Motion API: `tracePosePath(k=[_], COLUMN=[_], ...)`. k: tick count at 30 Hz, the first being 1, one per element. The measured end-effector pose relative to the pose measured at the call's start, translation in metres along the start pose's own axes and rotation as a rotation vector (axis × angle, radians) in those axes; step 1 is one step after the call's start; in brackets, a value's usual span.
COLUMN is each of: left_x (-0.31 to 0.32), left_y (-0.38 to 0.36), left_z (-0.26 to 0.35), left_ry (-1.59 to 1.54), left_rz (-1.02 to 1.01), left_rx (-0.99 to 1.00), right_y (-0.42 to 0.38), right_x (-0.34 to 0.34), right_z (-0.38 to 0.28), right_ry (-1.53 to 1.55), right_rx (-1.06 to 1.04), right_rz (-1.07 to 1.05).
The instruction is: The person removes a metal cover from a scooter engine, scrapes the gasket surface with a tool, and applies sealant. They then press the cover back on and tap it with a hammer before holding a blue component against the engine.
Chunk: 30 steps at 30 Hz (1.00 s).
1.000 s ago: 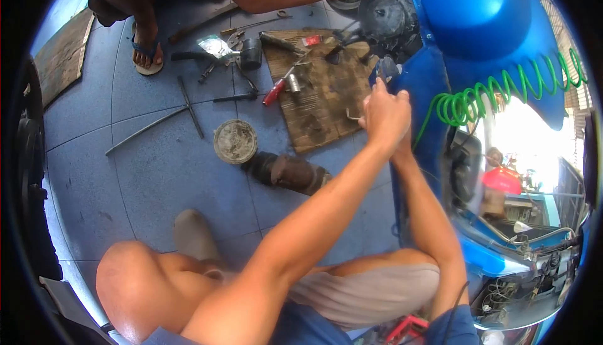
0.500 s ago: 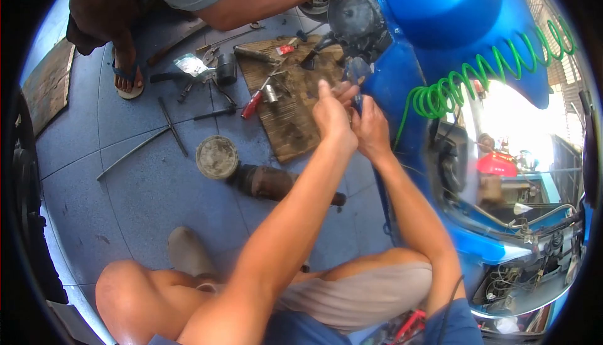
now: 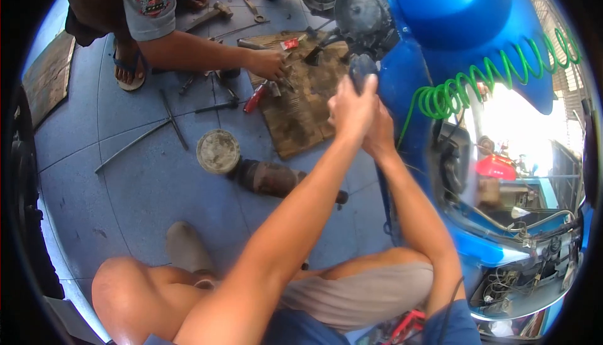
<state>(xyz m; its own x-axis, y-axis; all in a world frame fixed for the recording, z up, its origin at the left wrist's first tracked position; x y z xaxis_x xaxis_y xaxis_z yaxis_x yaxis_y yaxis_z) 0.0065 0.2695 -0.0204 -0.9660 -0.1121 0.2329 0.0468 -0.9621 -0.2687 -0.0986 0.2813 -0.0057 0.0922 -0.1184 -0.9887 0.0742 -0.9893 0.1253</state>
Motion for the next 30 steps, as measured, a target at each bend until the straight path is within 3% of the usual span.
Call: tracePosePath(k=[2, 6, 7, 14, 30], left_x=[0.011, 0.020, 0.019, 0.021, 0.013], left_y=[0.008, 0.021, 0.022, 0.034, 0.025], left_z=[-0.005, -0.017, -0.018, -0.016, -0.008], left_ry=[0.195, 0.174, 0.147, 0.282, 0.342], left_rz=[-0.017, -0.062, -0.081, -0.144, -0.162], left_rx=[0.092, 0.057, 0.028, -0.026, 0.026], right_y=[-0.001, -0.003, -0.001, -0.001, -0.003], right_x=[-0.009, -0.016, -0.010, -0.003, -0.004], right_z=[-0.006, -0.016, -0.012, 0.000, -0.002], right_ry=[0.259, 0.179, 0.031, 0.172, 0.133], right_rx=[0.055, -0.051, -0.037, -0.021, -0.033], right_rz=[-0.016, 0.042, 0.082, 0.061, 0.068])
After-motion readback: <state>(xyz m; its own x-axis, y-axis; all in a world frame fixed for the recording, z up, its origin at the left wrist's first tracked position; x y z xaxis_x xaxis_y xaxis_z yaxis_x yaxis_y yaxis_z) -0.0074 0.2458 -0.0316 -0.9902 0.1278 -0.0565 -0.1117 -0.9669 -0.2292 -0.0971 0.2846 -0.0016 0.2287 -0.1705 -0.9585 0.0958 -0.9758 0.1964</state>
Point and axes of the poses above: each hand's wrist, its own y-axis towards the middle knuckle, its own x-axis out of the palm, z = x × y, the point moved 5 cm from there along y, towards the middle knuckle, and after that the axes turned 10 degrees about x, right-handed, at the moved point
